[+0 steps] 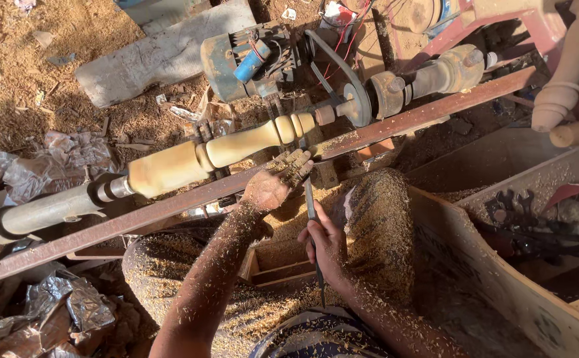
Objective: The person shapes a rotating piece of wood on a lathe with a handheld chisel. Wood shavings accumulate on their lap and the floor as the wood is carved.
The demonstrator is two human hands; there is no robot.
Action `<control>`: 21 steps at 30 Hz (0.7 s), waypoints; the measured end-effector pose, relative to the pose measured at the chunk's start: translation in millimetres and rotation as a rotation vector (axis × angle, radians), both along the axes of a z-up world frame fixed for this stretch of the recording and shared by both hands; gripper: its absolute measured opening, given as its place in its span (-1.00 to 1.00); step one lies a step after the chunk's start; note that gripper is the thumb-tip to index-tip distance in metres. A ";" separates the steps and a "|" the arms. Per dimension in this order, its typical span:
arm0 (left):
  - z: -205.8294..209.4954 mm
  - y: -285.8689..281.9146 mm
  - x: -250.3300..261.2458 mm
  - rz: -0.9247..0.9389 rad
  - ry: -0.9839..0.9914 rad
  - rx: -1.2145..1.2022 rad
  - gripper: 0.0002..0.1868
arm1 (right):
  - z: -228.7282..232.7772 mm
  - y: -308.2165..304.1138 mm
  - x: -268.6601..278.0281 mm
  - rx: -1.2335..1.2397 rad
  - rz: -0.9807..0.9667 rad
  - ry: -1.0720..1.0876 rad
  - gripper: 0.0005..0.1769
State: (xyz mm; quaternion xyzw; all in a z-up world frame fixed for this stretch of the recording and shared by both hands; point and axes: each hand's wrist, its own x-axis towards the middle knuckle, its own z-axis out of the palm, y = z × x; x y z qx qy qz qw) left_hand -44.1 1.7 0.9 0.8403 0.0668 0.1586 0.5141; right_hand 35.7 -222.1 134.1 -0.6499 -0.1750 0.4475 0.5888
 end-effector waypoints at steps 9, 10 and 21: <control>-77.5 9.6 -12.9 -0.180 -0.384 -0.929 -0.15 | -27.9 19.1 -34.5 0.171 -0.119 0.008 -0.40; -83.9 9.9 -13.4 -0.191 -0.401 -0.953 -0.16 | -31.3 20.5 -36.1 0.206 -0.136 -0.006 -0.40; -93.9 1.1 -0.3 -0.267 -0.503 -1.099 -0.20 | -14.6 15.4 -14.6 0.072 -0.087 -0.011 -0.41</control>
